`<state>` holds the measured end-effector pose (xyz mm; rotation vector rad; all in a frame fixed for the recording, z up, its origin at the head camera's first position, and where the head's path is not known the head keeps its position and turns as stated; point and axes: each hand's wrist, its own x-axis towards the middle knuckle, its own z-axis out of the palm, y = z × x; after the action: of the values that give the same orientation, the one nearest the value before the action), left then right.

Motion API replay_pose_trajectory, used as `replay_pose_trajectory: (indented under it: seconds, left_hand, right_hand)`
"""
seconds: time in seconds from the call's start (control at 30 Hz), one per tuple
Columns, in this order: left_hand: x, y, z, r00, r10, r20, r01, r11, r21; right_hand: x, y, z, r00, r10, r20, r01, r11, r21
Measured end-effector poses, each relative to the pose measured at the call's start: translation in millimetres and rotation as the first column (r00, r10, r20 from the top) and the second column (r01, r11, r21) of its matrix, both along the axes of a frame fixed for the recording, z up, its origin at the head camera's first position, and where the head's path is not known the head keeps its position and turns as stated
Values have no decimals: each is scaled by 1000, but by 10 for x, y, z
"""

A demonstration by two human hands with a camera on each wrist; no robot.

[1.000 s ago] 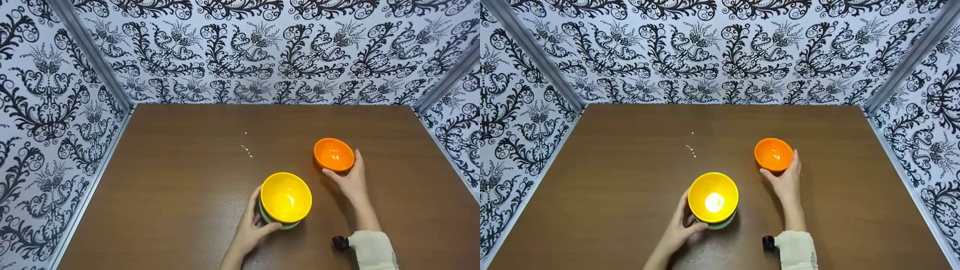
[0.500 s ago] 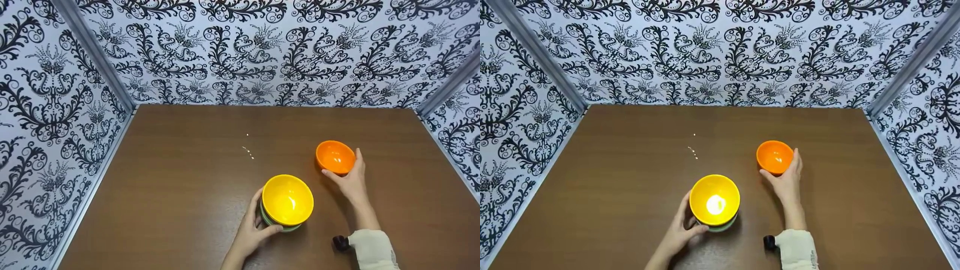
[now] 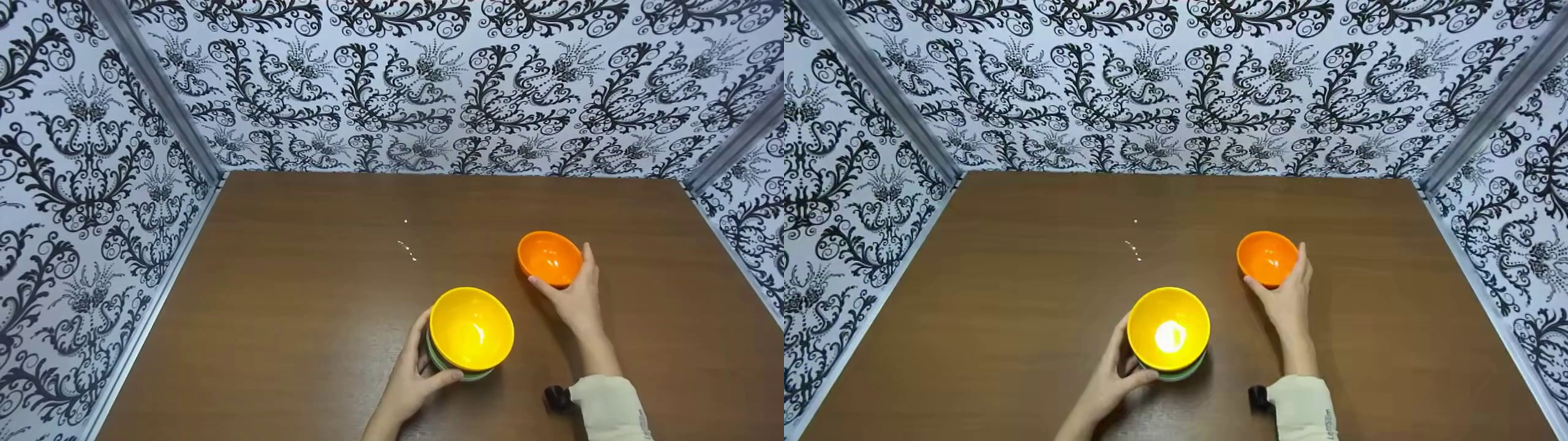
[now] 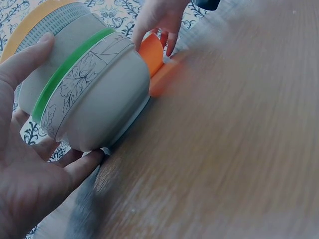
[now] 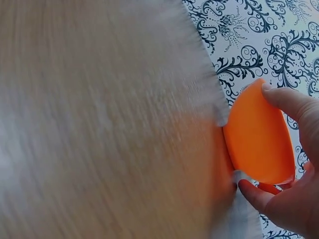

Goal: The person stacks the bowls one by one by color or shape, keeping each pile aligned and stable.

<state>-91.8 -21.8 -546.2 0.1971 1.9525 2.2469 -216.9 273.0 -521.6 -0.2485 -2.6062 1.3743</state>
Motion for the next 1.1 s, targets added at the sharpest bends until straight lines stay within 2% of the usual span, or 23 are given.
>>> replay_pose_trajectory:
  seconds: [0.23,0.73,1.1]
  left_hand:
    - [4,7,11,1000,-3,-3,3,1000,3]
    - [-2,0,-13,1000,0,-15,0,1000,-2]
    - [1,-13,-14,1000,5,-25,-5,1000,-7]
  right_hand:
    - [32,14,16,999,-25,42,24,999,34]
    - [82,3,68,999,-44,31,43,998,44]
    - [179,-64,185,1000,-6,16,6,999,32]
